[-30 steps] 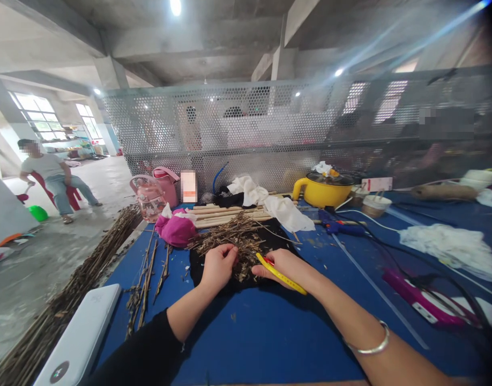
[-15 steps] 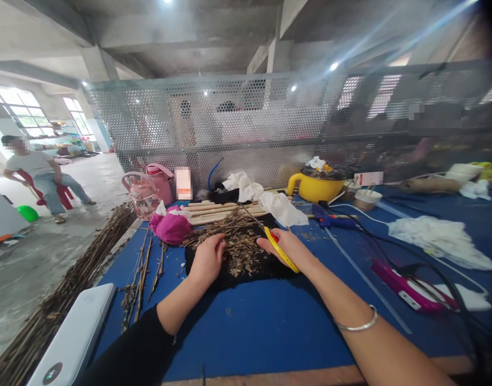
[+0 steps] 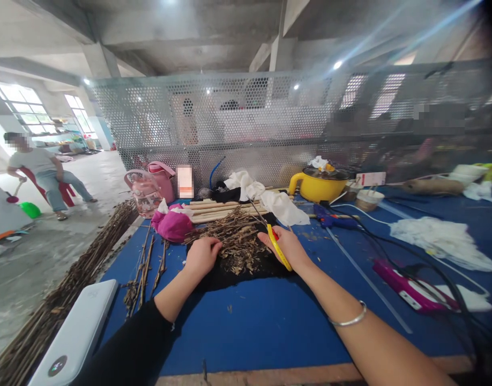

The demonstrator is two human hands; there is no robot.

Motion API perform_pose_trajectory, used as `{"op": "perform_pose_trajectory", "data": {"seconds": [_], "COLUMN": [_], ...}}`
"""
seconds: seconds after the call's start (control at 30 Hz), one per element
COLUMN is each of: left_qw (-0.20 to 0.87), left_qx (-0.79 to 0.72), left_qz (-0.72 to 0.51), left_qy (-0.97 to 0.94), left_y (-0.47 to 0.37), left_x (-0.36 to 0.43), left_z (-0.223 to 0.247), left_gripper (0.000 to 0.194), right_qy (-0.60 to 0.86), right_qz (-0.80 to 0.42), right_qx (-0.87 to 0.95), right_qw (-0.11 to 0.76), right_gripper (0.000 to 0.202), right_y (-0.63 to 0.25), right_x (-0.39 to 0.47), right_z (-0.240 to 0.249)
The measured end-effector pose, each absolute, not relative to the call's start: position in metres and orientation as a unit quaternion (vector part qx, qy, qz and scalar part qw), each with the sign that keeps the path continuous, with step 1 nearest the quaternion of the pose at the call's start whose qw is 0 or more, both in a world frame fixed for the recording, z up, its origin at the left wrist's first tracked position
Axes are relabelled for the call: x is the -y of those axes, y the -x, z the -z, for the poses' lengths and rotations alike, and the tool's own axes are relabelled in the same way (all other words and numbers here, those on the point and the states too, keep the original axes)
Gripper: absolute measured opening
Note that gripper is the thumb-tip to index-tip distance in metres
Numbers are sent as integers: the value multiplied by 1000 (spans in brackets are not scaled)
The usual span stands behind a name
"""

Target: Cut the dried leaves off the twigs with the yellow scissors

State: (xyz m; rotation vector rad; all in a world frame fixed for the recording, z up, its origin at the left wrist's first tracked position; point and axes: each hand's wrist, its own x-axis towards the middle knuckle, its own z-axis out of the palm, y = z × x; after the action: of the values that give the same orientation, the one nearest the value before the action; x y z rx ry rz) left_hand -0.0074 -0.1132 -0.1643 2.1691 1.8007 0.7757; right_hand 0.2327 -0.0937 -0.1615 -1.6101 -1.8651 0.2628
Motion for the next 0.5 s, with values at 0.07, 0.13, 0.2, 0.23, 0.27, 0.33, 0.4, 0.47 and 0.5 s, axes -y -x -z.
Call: {"op": "perform_pose_trajectory", "data": {"seconds": [0.07, 0.13, 0.2, 0.23, 0.27, 0.33, 0.4, 0.47, 0.5], "left_qw": [109, 123, 173, 211, 254, 342, 406, 447, 462], "left_qx": [-613, -611, -602, -596, -588, -559, -517, -474, -456], "left_qz": [-310, -357, -390, -397, -398, -390, -378, -361, -349], "left_qy": [-718, -696, -675, -665, -656, -647, -652, -667, -676], "left_y": [7, 5, 1, -1, -5, -12, -19, -23, -25], "left_x": [112, 112, 114, 116, 119, 125, 131, 137, 140], "left_z": [165, 163, 161, 160, 159, 158, 157, 157, 157], "left_gripper": [28, 29, 30, 31, 33, 35, 35, 32, 31], "right_qy": [612, 610, 608, 606, 601, 581, 549, 528, 525], "right_qz": [-103, -107, -116, -127, -144, -210, -300, -375, -400], "right_qx": [711, 709, 702, 695, 687, 664, 627, 576, 552], "right_qw": [330, 337, 352, 366, 382, 422, 464, 498, 510], "right_gripper": [44, 44, 45, 44, 44, 41, 38, 38, 39], "right_y": [-232, -231, -230, -230, -229, -228, -225, -223, -222], "right_x": [94, 94, 94, 94, 95, 98, 101, 104, 105], "right_z": [162, 163, 163, 162, 161, 156, 150, 144, 142]}}
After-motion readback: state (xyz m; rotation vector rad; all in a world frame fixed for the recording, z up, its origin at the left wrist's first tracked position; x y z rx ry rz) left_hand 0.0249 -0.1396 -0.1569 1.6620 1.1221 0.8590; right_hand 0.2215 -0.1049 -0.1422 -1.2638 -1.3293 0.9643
